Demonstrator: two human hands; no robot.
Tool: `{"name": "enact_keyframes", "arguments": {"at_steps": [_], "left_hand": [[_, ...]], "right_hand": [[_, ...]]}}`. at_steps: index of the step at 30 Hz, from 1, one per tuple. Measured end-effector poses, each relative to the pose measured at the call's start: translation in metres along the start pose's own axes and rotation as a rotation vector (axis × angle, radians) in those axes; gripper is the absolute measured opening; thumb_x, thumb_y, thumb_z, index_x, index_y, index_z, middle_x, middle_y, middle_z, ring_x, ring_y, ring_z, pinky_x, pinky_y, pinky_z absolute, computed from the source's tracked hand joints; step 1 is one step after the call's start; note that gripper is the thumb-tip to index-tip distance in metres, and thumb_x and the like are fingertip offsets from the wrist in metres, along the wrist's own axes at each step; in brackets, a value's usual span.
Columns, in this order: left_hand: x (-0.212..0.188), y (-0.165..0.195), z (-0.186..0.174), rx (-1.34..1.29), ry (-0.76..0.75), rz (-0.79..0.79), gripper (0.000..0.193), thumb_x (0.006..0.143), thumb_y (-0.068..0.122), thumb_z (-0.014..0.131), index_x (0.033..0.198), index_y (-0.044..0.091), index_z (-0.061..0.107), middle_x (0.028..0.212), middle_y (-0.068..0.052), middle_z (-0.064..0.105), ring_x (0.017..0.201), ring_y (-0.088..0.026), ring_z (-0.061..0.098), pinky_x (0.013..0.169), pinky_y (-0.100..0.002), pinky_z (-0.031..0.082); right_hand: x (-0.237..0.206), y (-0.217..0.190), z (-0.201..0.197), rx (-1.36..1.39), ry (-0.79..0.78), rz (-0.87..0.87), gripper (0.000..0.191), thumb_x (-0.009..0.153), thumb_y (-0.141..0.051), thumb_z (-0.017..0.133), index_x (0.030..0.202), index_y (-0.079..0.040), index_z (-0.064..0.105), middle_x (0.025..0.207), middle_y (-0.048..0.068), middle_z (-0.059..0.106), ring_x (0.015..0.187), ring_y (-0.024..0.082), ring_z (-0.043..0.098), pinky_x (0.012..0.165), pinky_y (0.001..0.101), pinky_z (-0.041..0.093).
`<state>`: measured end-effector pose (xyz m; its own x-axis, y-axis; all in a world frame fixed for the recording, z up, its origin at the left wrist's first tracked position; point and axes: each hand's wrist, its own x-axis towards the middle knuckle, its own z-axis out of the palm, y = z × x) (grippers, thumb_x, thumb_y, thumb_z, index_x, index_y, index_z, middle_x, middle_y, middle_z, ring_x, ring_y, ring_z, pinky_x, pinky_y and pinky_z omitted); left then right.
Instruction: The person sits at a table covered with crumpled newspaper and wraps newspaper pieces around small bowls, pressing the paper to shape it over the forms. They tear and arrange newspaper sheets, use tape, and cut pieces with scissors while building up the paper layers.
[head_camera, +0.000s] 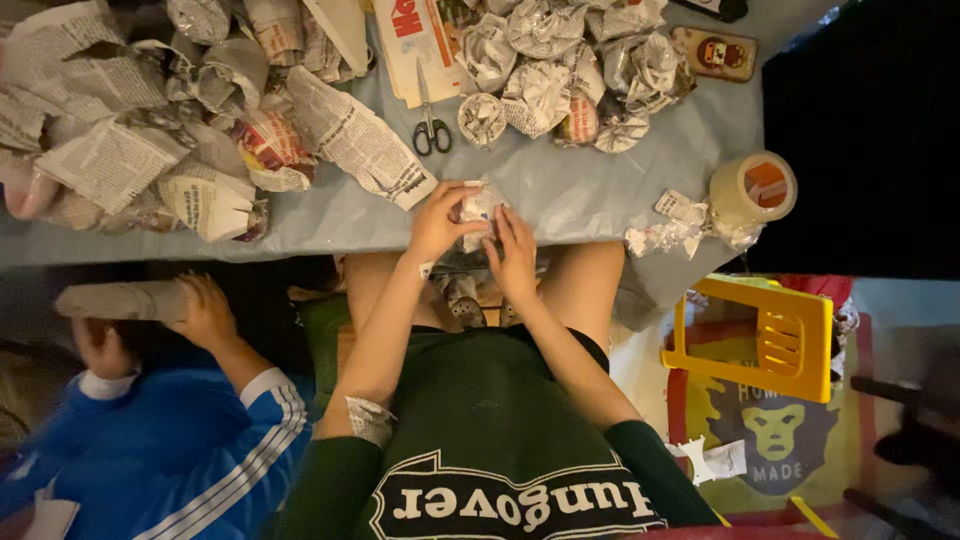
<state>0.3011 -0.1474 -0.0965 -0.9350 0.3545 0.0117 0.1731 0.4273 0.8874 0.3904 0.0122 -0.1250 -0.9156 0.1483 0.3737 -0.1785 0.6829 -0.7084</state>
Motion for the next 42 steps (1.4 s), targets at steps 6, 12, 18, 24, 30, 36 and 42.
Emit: {"name": "enact_keyframes", "arguments": {"at_steps": [6,12,18,24,30,36,42], "left_hand": [[-0.001,-0.008,0.008,0.123,0.025,-0.018,0.038,0.085,0.029,0.085,0.116,0.011,0.073,0.143,-0.006,0.059,0.085,-0.020,0.071,0.079,-0.032,0.058],[-0.004,0.000,0.008,0.250,0.079,0.238,0.029,0.089,0.022,0.074,0.117,0.014,0.074,0.149,-0.008,0.059,0.115,-0.031,0.066,0.090,-0.037,0.054],[0.004,0.004,0.004,0.296,0.161,0.341,0.032,0.090,0.022,0.077,0.119,0.009,0.071,0.128,-0.007,0.068,0.116,-0.031,0.066,0.100,-0.040,0.054],[0.010,0.015,-0.012,0.064,0.135,0.297,0.023,0.089,0.014,0.075,0.110,0.005,0.071,0.130,-0.013,0.070,0.118,-0.033,0.067,0.098,-0.038,0.055],[0.013,0.017,-0.038,-0.032,0.036,0.247,0.023,0.083,0.018,0.079,0.102,0.006,0.074,0.128,-0.015,0.070,0.105,-0.031,0.072,0.088,-0.038,0.057],[0.055,0.023,-0.126,0.180,0.245,0.287,0.025,0.086,0.018,0.076,0.109,0.007,0.076,0.102,-0.012,0.074,0.092,-0.031,0.072,0.082,-0.039,0.057],[0.131,0.095,-0.259,-0.167,0.691,0.263,0.033,0.103,0.018,0.064,0.133,0.008,0.065,0.123,-0.007,0.075,0.102,-0.018,0.072,0.090,-0.031,0.058]], "right_hand": [[0.025,0.025,0.000,-0.238,-0.116,0.058,0.057,0.090,-0.035,0.077,0.140,-0.012,0.061,0.147,0.032,0.040,0.136,0.049,0.038,0.113,0.0559,0.033],[0.042,0.028,0.007,-0.072,-0.379,-0.016,0.091,0.095,-0.043,0.065,0.158,0.006,0.020,0.160,0.037,0.022,0.147,0.055,0.018,0.114,0.0626,0.018],[0.056,0.031,0.000,0.103,-0.332,0.052,0.076,0.100,-0.033,0.061,0.161,0.000,0.029,0.160,0.034,0.025,0.150,0.049,0.021,0.120,0.0549,0.016],[0.079,0.002,0.013,0.309,-0.179,0.043,0.045,0.100,-0.025,0.063,0.140,-0.005,0.059,0.147,0.020,0.058,0.139,0.034,0.053,0.115,0.0383,0.039],[0.092,-0.015,0.010,0.262,-0.205,0.084,0.049,0.095,-0.021,0.070,0.141,-0.008,0.061,0.146,0.017,0.059,0.139,0.027,0.054,0.113,0.0349,0.042],[0.086,-0.010,0.013,0.340,-0.171,0.062,0.048,0.096,-0.021,0.069,0.142,-0.010,0.061,0.148,0.016,0.059,0.139,0.027,0.054,0.113,0.0348,0.042],[0.081,-0.009,0.010,0.373,-0.216,0.157,0.051,0.094,-0.021,0.069,0.143,-0.012,0.060,0.150,0.015,0.056,0.138,0.027,0.054,0.110,0.0348,0.044]]}}
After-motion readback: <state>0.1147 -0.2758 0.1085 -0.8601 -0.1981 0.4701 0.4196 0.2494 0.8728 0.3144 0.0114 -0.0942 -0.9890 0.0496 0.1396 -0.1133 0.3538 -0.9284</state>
